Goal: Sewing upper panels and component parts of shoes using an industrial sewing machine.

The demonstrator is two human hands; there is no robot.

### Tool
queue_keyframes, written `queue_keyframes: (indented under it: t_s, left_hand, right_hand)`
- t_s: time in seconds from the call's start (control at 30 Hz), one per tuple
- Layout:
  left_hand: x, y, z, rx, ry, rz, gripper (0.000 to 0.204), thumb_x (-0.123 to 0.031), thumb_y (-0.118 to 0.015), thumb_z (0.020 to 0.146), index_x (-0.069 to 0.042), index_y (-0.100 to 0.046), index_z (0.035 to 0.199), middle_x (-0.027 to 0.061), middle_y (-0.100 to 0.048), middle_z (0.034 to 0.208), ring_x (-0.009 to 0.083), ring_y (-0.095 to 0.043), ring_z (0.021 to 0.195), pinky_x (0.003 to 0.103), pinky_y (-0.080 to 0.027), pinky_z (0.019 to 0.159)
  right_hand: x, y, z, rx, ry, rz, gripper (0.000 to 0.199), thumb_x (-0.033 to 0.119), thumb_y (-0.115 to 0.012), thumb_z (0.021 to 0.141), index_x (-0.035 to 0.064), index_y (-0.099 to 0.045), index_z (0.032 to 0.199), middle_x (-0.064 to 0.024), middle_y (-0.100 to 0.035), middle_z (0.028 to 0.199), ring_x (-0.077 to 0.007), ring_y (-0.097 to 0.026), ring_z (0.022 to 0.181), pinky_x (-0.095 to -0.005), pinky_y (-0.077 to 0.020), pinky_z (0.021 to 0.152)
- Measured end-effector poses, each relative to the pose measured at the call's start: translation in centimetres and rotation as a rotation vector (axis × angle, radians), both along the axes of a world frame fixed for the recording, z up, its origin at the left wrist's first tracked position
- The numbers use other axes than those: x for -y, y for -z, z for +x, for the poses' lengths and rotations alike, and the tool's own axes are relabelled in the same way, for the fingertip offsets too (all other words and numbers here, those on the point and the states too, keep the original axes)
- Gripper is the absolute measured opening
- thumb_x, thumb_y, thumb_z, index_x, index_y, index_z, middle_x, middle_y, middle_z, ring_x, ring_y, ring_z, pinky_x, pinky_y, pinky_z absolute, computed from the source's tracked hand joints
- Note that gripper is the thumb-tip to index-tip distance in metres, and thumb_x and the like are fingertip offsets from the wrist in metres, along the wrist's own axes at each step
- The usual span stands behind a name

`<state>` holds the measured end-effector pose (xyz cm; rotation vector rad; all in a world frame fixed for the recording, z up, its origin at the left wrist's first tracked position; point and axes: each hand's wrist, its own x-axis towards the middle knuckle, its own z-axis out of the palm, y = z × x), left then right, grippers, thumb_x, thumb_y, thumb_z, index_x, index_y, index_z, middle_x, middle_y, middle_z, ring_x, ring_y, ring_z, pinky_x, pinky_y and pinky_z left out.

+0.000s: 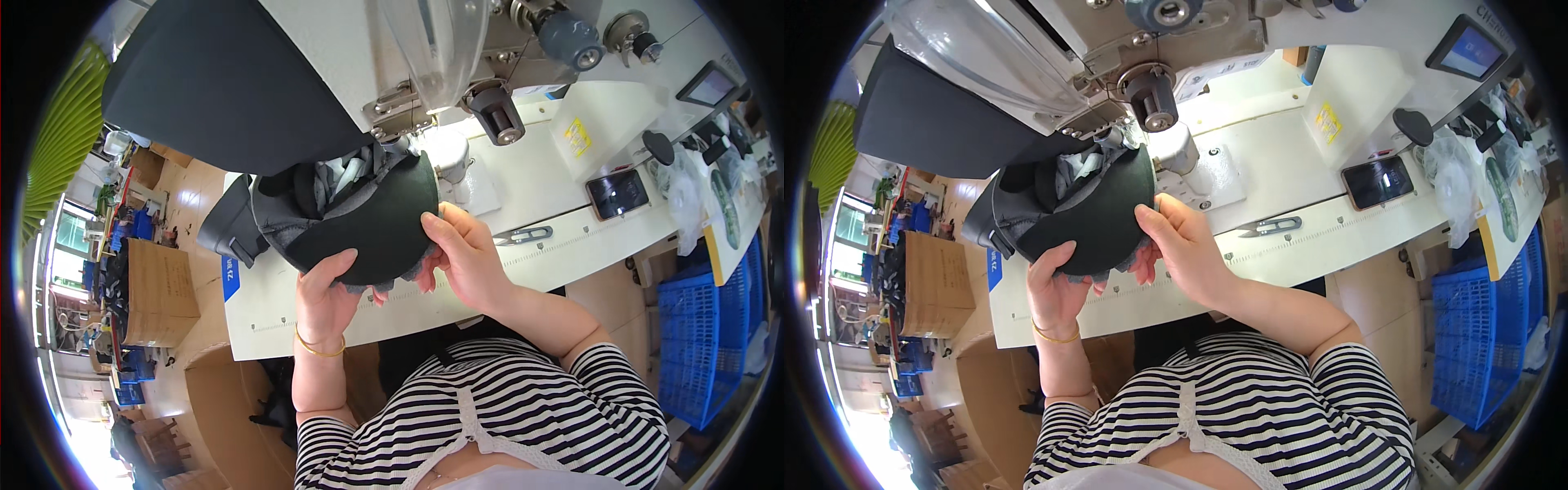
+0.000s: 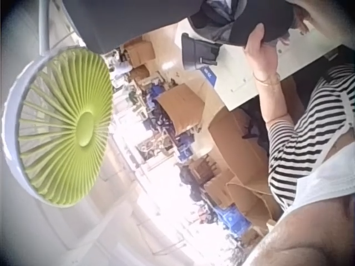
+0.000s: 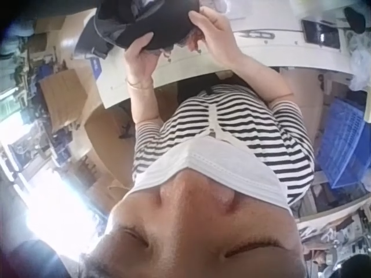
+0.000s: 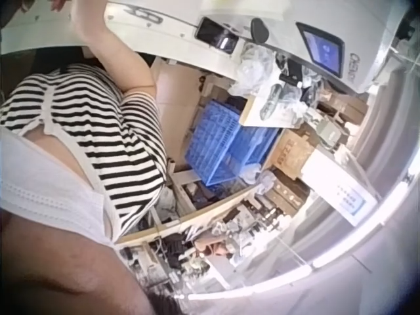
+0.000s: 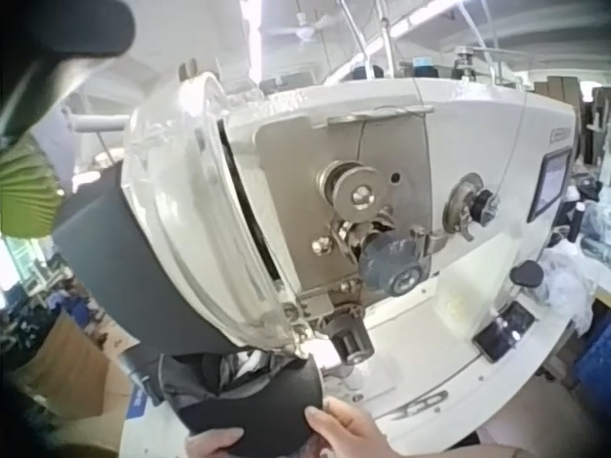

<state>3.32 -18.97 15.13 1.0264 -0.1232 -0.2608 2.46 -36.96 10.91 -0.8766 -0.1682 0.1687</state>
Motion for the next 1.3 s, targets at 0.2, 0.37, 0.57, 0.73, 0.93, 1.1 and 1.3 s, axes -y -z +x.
queue_keyframes:
  t_s: [0.2, 0.37, 0.57, 0.73, 0.93, 1.1, 1.3]
  left_hand:
    - [0.5, -0.3, -0.5, 0.001, -0.023, 0.024, 0.024, -0.004, -0.049, 0.083, 0.008, -0.054, 0.104, 0.0196, -0.063, 0.081, 0.0278, -0.060, 0.054, 0.034, -0.047, 0.043]
    - [0.1, -0.1, -0.4, 0.051, 0.022, 0.057, 0.027, -0.003, -0.050, 0.083, 0.008, -0.054, 0.107, 0.0201, -0.064, 0.085, 0.0277, -0.061, 0.056, 0.033, -0.048, 0.045]
    - [-0.1, 0.4, 0.0, 0.063, 0.023, 0.039, 0.023, 0.002, -0.048, 0.083, 0.009, -0.059, 0.103, 0.0196, -0.065, 0.090, 0.0277, -0.064, 0.066, 0.035, -0.051, 0.052]
    - [-0.3, 0.9, -0.4, 0.034, 0.052, 0.000, 0.025, 0.004, -0.049, 0.083, 0.007, -0.060, 0.105, 0.0165, -0.066, 0.097, 0.0252, -0.065, 0.081, 0.034, -0.053, 0.058]
    - [-0.5, 2.1, 0.6, 0.099, -0.059, 0.038, 0.025, 0.003, -0.050, 0.083, 0.005, -0.060, 0.106, 0.0143, -0.066, 0.099, 0.0229, -0.064, 0.084, 0.034, -0.052, 0.062]
    - [0.1, 2.1, 1.6, 0.142, 0.041, 0.029, 0.027, -0.001, -0.050, 0.085, 0.002, -0.057, 0.111, 0.0138, -0.065, 0.102, 0.0216, -0.064, 0.083, 0.032, -0.050, 0.060]
    - [1.1, 2.3, 2.0, 0.164, -0.034, 0.038, 0.025, -0.003, -0.051, 0.088, 0.000, -0.059, 0.111, 0.0107, -0.065, 0.103, 0.0204, -0.063, 0.088, 0.033, -0.050, 0.065]
  right_hand:
    - [0.5, -0.4, -0.1, -0.022, -0.003, 0.019, 0.026, 0.027, -0.045, 0.099, 0.0026, -0.048, 0.089, -0.0091, -0.060, 0.069, -0.0137, -0.057, 0.053, -0.0252, -0.0470, 0.047]
    - [0.5, -0.1, -0.4, 0.006, -0.009, -0.044, 0.026, 0.027, -0.044, 0.100, 0.0026, -0.050, 0.095, -0.0073, -0.061, 0.073, -0.0140, -0.058, 0.053, -0.0256, -0.0474, 0.047]
    - [0.4, -0.4, -0.5, 0.034, 0.035, -0.078, 0.028, 0.028, -0.043, 0.101, 0.0013, -0.050, 0.096, -0.0086, -0.061, 0.076, -0.0145, -0.061, 0.059, -0.0255, -0.0487, 0.052]
    - [0.6, -0.5, -1.3, 0.001, 0.006, -0.103, 0.028, 0.028, -0.043, 0.101, 0.0012, -0.049, 0.093, -0.0077, -0.061, 0.077, -0.0137, -0.061, 0.061, -0.0243, -0.0488, 0.053]
    - [0.3, -0.8, -0.7, 0.015, 0.016, -0.120, 0.028, 0.026, -0.045, 0.100, 0.0004, -0.049, 0.090, -0.0087, -0.062, 0.078, -0.0131, -0.062, 0.063, -0.0242, -0.0496, 0.055]
    - [0.7, -0.5, 0.6, 0.062, 0.035, -0.149, 0.028, 0.026, -0.040, 0.102, 0.0009, -0.052, 0.096, -0.0089, -0.062, 0.076, -0.0151, -0.061, 0.062, -0.0260, -0.0488, 0.056]
    - [0.8, -1.4, 1.7, 0.070, 0.072, -0.176, 0.029, 0.025, -0.040, 0.102, 0.0016, -0.053, 0.092, -0.0081, -0.061, 0.074, -0.0139, -0.060, 0.060, -0.0254, -0.0482, 0.054]
